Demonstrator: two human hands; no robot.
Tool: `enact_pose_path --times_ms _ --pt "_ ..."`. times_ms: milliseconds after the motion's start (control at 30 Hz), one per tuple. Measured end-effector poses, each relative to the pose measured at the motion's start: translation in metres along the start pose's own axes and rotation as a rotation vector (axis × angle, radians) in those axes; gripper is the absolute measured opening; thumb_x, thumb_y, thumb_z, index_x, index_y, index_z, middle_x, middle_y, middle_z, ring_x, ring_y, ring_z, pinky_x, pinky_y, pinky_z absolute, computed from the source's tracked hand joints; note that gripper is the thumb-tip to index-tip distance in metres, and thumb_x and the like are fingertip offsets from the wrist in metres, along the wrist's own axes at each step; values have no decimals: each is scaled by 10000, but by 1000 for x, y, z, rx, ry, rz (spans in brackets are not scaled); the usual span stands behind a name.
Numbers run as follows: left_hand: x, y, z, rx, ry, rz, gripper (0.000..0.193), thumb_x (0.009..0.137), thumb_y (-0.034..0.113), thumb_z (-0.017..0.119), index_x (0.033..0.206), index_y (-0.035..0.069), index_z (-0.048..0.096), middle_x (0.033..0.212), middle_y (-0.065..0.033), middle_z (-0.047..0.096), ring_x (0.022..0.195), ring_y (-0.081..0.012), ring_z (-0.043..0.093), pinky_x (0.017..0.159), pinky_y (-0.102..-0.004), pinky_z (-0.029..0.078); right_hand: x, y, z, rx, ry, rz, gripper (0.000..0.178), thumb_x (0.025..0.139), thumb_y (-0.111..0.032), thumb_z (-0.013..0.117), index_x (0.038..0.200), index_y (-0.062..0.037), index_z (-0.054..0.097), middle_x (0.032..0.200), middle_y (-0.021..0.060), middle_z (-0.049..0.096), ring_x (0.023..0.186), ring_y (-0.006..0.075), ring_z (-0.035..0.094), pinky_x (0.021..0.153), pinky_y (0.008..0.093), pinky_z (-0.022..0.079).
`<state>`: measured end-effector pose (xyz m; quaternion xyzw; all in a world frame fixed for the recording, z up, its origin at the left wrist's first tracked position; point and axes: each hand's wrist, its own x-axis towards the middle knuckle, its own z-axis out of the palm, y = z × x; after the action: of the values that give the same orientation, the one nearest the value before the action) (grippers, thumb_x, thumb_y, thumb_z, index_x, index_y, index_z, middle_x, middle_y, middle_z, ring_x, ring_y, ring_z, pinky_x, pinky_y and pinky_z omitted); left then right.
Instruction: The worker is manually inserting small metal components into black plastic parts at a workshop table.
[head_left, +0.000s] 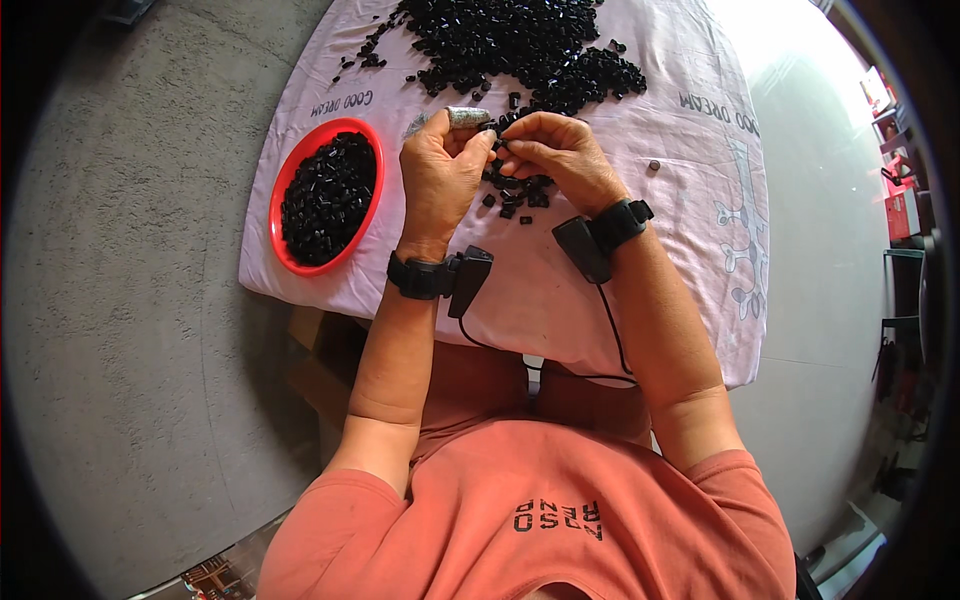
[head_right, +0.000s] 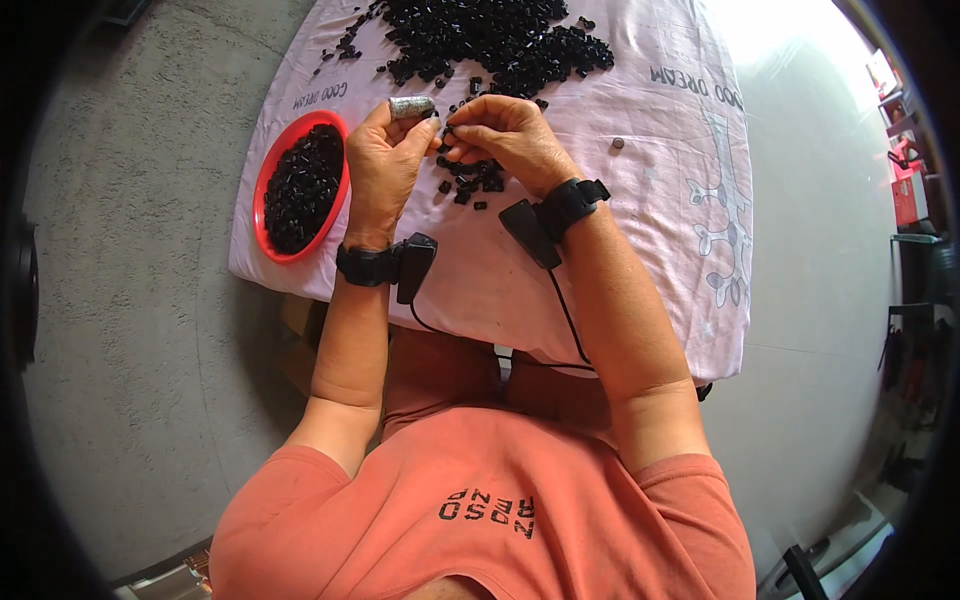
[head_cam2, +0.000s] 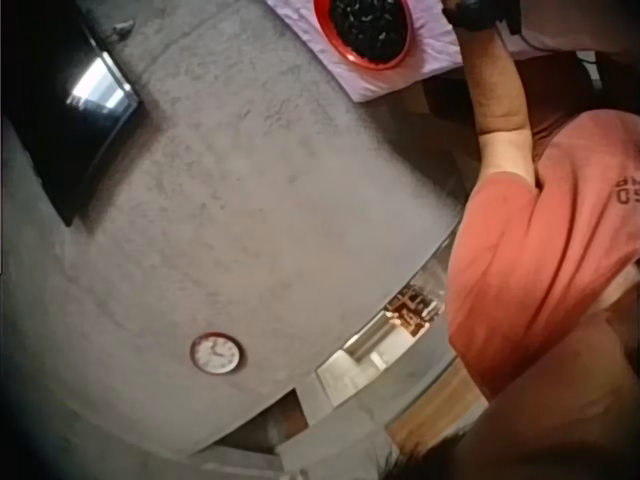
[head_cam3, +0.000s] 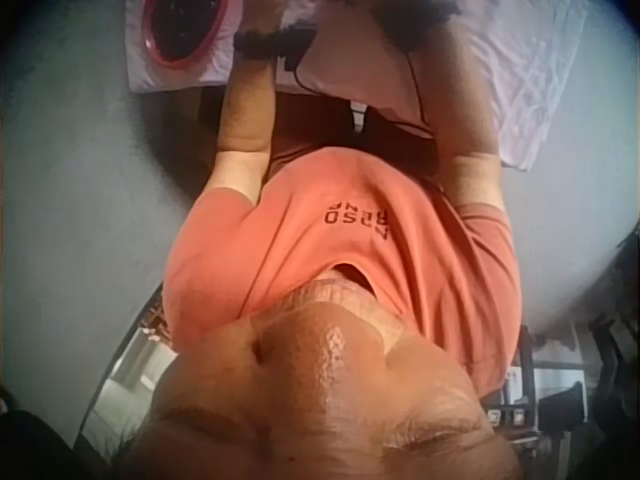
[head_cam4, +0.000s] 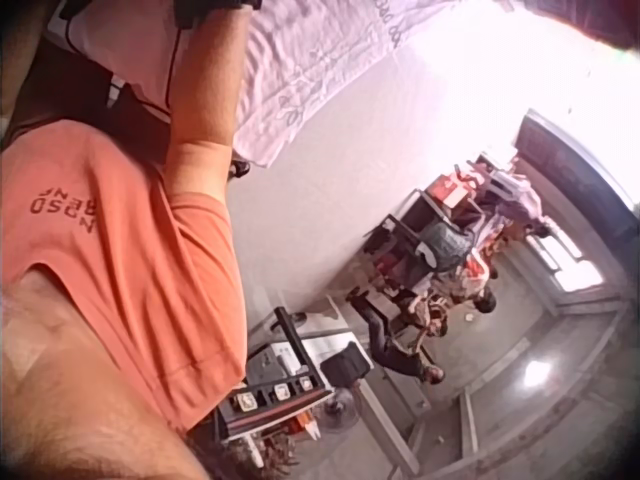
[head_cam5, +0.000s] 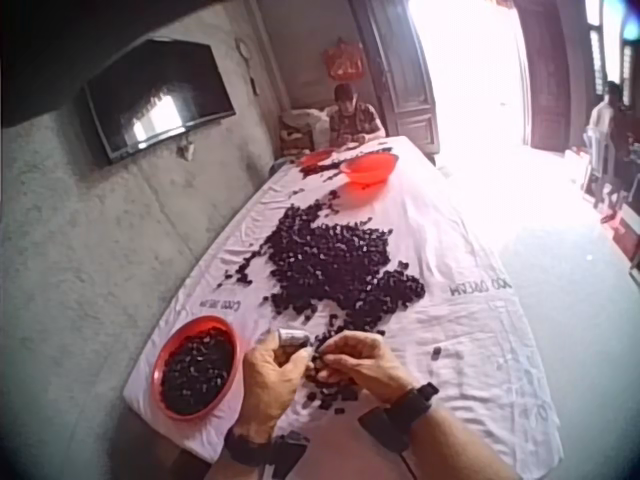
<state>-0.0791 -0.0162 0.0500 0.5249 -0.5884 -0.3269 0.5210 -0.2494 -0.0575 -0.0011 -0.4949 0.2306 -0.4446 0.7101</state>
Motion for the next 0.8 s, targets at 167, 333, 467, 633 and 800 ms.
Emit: enact_pose_path --times_ms 167,333,467,633,800 --pt "1 1 1 -2 -1 -11 154 897 -12 682 1051 -13 674 893 -46 706 756 -81 659 695 -228 556 0 1 -1 17 -18 -5 152 972 -51 621 1110 9 645 989 105 716 845 144 718 764 236 598" --pt "-1 1 2 49 9 34 137 897 -11 682 1034 -16 669 884 -46 707 748 -74 657 685 -226 552 0 -1 1 21 -17 6 151 971 -46 620 1109 11 644 995 109 716 852 146 720 772 238 598" --pt "-3 2 4 159 41 86 124 898 -12 679 1021 -17 664 869 -38 712 746 -61 657 677 -222 545 0 1 1 28 -13 1 156 968 -45 625 1112 12 643 1000 110 716 871 154 725 779 238 598" --pt "-5 2 8 241 70 112 122 899 -17 672 1021 -19 660 867 -39 722 752 -53 659 680 -220 542 -1 -1 3 6 -7 21 154 966 -47 631 1109 7 646 1006 100 717 899 158 728 780 235 595" --pt "-5 3 10 224 70 128 126 898 -16 670 1023 -19 659 874 -44 724 757 -56 663 683 -224 545 -1 -1 3 -13 3 18 142 959 -55 644 1092 -6 658 992 81 720 896 151 726 774 233 592"
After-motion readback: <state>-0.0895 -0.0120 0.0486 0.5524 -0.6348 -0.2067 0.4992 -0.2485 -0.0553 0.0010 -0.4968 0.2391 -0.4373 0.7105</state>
